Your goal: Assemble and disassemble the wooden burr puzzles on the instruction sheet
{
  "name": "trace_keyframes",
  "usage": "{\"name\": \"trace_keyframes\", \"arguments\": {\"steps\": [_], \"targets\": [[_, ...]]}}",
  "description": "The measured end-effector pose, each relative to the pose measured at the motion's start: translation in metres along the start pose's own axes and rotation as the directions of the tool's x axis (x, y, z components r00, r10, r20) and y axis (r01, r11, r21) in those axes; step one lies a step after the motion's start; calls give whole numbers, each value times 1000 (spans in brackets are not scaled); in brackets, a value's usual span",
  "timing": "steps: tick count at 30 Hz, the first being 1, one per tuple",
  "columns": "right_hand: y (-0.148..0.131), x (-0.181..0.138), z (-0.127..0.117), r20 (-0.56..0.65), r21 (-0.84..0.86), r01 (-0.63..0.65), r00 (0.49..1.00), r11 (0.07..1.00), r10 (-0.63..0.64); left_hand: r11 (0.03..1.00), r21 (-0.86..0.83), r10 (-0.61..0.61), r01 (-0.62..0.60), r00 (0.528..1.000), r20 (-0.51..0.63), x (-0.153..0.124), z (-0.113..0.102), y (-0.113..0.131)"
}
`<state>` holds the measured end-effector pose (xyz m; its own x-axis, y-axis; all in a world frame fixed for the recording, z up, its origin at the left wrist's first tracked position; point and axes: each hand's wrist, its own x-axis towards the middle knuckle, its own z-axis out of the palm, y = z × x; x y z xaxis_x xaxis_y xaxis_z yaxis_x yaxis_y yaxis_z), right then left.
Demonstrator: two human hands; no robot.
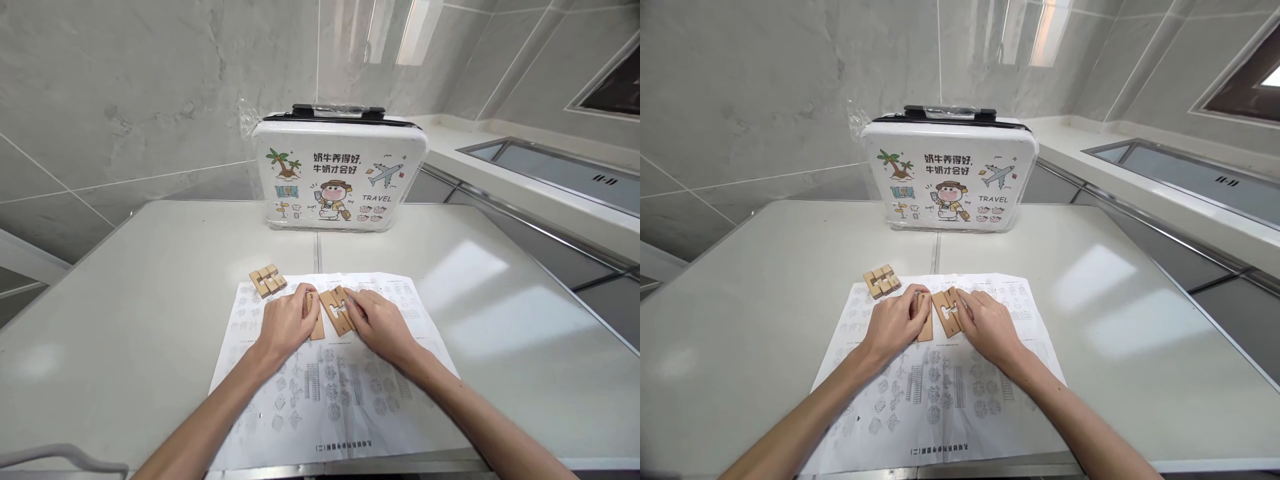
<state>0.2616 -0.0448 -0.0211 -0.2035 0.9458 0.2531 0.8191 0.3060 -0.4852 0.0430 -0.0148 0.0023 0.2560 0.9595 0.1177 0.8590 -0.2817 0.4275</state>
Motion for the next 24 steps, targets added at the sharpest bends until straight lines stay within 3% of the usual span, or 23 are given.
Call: {"name": "trace_keyframes", "arguments": {"steps": [10, 15, 18, 24], "targets": [[-1, -2, 4, -21, -46, 34, 999, 998, -35, 1000, -20, 24, -24, 999, -25, -2, 1, 0], [-5, -3, 4, -38, 25, 50, 998, 998, -49, 965, -77, 240, -250, 962, -128, -2, -3, 4], [-8, -4, 2, -32, 113, 57, 998, 992, -54, 924, -132, 352, -359, 933, -74, -4, -6, 6], [-15, -4, -1, 1, 253, 121, 992, 960, -125, 893, -183, 431, -411, 899, 82, -5, -5, 4]]}}
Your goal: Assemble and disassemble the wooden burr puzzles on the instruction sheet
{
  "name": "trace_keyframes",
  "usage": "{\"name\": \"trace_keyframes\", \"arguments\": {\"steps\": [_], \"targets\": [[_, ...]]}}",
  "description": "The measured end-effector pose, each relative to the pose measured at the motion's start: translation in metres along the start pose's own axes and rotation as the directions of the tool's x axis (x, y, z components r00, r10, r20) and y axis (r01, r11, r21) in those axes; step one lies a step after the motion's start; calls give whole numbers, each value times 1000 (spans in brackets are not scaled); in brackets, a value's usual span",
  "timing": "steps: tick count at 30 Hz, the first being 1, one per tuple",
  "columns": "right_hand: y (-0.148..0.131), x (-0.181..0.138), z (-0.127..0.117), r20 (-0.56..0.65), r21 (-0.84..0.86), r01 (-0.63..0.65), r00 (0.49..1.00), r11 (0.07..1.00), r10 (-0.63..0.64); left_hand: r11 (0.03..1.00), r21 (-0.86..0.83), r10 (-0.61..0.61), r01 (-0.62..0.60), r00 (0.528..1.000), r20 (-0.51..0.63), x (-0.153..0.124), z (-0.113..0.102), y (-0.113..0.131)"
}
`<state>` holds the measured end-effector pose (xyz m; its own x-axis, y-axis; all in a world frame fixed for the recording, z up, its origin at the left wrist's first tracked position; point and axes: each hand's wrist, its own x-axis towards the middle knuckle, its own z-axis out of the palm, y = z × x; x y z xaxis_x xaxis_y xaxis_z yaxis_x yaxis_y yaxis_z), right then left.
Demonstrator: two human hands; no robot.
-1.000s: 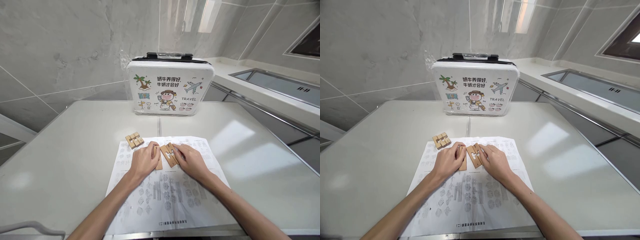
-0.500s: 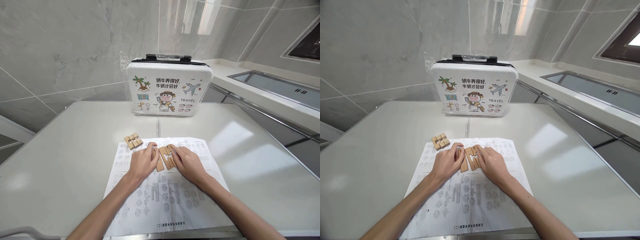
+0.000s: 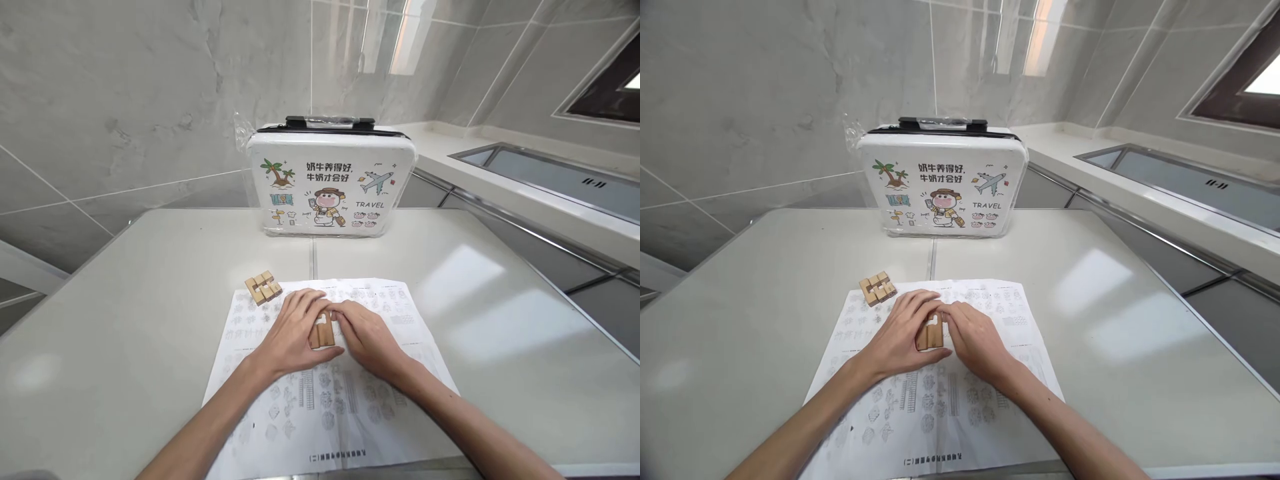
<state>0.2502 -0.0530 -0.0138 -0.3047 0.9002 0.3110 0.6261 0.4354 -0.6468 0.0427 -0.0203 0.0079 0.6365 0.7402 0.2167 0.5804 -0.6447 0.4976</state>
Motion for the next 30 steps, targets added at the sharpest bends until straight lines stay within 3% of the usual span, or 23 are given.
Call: {"name": "trace_keyframes", "arguments": {"steps": [6, 12, 19, 22, 25, 30], "targets": [[-1, 0, 1, 4, 74, -10, 1000, 997, 9, 1000, 2, -6, 6, 1000, 21, -5, -6, -3], [1, 1, 2, 7, 53, -6, 1000, 999, 6, 997, 66, -28, 27, 999, 15, -41, -27, -18], [1, 0, 2, 22, 44, -3, 1000, 999, 2, 989, 132, -65, 72, 996, -59, -79, -55, -45], [-1, 0, 0, 35, 43, -9, 999, 999, 7, 988, 74, -125, 137, 981, -148, -85, -63, -57], [-2, 0, -2, 39, 43, -9, 999, 999, 7, 969, -47, -245, 243, 914, -323, -81, -70, -74], [-2, 0, -1, 34, 38, 11, 999, 999, -13, 879, -274, -477, 390, 713, -514, -53, -90, -111]]}}
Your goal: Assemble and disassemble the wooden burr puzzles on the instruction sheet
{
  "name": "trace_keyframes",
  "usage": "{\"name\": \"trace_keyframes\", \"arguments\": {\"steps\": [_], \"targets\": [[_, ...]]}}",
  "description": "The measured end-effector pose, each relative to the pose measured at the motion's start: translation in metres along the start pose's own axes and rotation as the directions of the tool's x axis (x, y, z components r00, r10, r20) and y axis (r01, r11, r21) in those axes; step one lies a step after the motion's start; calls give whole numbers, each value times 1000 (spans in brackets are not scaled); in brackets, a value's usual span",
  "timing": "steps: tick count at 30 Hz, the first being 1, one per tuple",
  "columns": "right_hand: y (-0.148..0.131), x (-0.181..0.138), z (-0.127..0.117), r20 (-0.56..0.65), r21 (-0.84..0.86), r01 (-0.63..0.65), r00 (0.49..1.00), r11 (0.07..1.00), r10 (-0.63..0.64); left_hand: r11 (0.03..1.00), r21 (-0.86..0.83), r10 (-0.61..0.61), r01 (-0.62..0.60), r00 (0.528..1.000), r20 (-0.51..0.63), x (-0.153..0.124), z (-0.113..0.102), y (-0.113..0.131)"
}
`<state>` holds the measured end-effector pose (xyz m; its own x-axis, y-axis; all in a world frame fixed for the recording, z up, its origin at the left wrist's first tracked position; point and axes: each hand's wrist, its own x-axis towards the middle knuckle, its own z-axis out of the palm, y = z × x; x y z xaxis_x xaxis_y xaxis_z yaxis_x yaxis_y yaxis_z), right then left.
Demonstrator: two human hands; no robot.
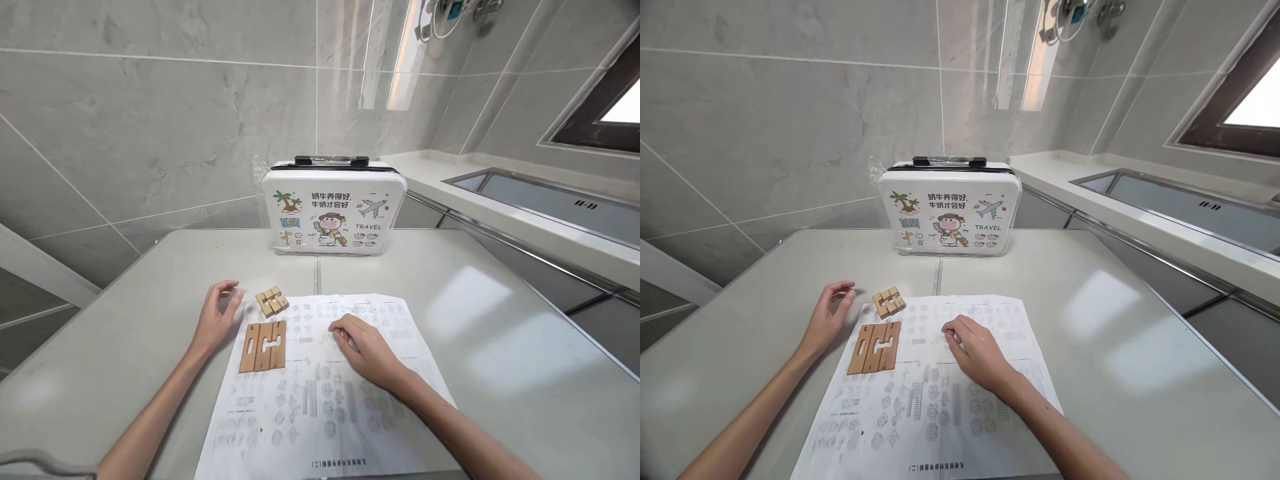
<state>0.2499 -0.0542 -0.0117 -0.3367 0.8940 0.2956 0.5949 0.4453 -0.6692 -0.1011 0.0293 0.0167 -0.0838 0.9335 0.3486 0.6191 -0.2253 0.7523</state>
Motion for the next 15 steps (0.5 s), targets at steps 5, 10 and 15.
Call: {"name": "trace_keyframes", "arguments": {"steps": [5, 10, 15], "targets": [[1, 1, 0, -3, 14, -1, 1000, 1000, 1, 988, -35, -149, 149, 989, 1, 37, 5, -12], [1, 1, 0, 55, 33, -45, 998, 998, 43, 991, 54, -126, 121, 987, 102, 36, 13, -12], [1, 1, 1, 88, -6, -57, 994, 998, 57, 990, 91, -122, 112, 986, 115, 31, 14, -7]]}}
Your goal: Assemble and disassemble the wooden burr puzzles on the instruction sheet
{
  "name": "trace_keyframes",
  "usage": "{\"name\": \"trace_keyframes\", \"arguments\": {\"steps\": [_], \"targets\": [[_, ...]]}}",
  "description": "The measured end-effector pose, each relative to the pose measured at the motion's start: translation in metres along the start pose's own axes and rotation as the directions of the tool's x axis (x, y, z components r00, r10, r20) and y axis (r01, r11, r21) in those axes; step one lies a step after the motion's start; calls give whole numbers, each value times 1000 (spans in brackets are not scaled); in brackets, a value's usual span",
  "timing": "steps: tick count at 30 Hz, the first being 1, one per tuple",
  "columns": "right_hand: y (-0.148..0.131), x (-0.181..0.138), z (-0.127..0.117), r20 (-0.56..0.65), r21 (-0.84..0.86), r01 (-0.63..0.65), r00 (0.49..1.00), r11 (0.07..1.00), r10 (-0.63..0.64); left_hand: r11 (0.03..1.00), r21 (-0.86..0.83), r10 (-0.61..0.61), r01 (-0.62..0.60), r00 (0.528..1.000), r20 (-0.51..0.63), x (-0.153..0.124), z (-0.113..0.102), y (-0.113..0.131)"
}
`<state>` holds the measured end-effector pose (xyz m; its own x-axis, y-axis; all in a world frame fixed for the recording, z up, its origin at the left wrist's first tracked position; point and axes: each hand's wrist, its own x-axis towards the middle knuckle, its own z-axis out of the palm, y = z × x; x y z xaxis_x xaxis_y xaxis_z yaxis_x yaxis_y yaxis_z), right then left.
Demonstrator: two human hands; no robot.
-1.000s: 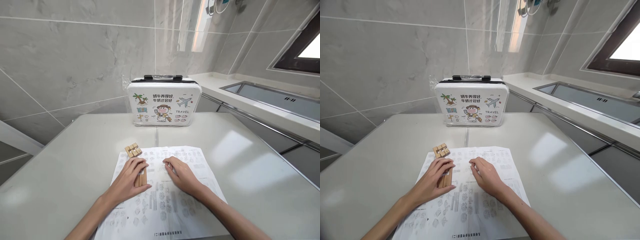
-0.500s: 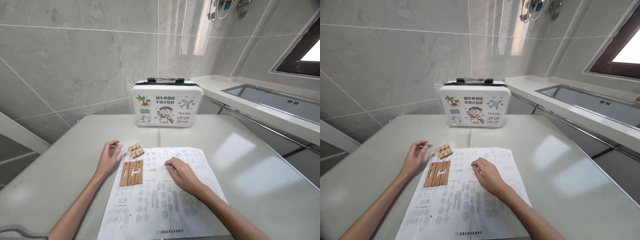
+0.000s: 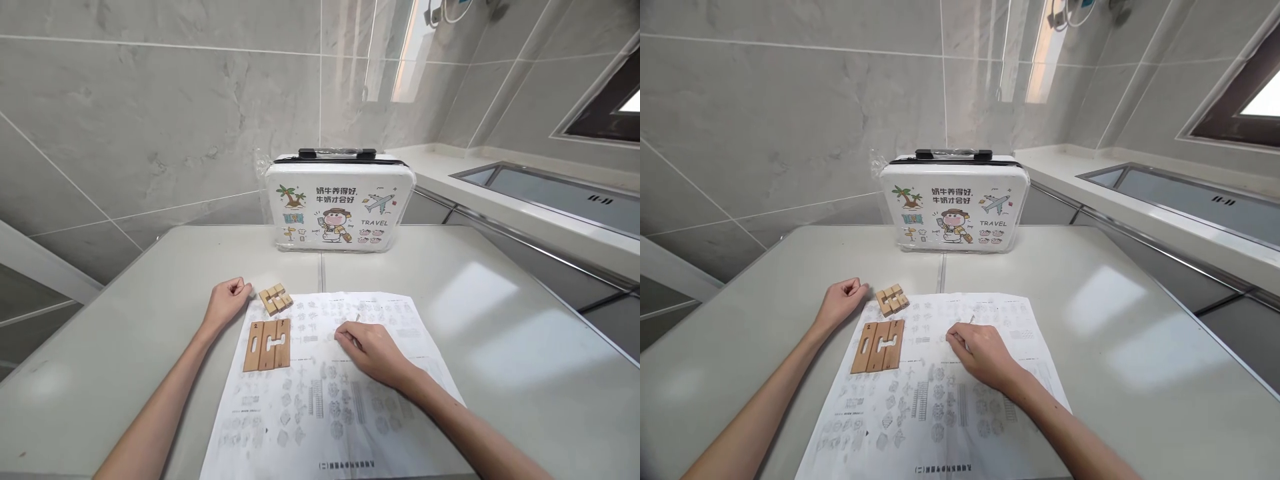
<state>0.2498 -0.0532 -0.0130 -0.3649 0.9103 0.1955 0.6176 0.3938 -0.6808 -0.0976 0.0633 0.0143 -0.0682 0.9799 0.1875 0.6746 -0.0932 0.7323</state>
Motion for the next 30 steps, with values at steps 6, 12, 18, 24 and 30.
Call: {"name": "trace_keyframes", "arguments": {"steps": [6, 12, 18, 24, 30], "targets": [[1, -1, 0, 5, 8, -5, 1000, 1000, 5, 1000, 5, 3, -3, 1000, 5, -2, 1, 1], [2, 0, -1, 35, 28, -16, 999, 999, 15, 1000, -14, 8, -8, 1000, -12, -1, 0, -2], [2, 2, -1, 41, 20, 0, 999, 1000, -1, 1000, -21, 4, -4, 1000, -12, 1, 0, -8], [2, 2, -1, 48, 13, 7, 999, 1000, -8, 1000, -19, -2, 2, 1000, -1, -2, 1, -5], [1, 3, -2, 57, 10, 2, 998, 1000, -2, 1000, 0, -26, 26, 1000, -1, -3, -1, -2]]}}
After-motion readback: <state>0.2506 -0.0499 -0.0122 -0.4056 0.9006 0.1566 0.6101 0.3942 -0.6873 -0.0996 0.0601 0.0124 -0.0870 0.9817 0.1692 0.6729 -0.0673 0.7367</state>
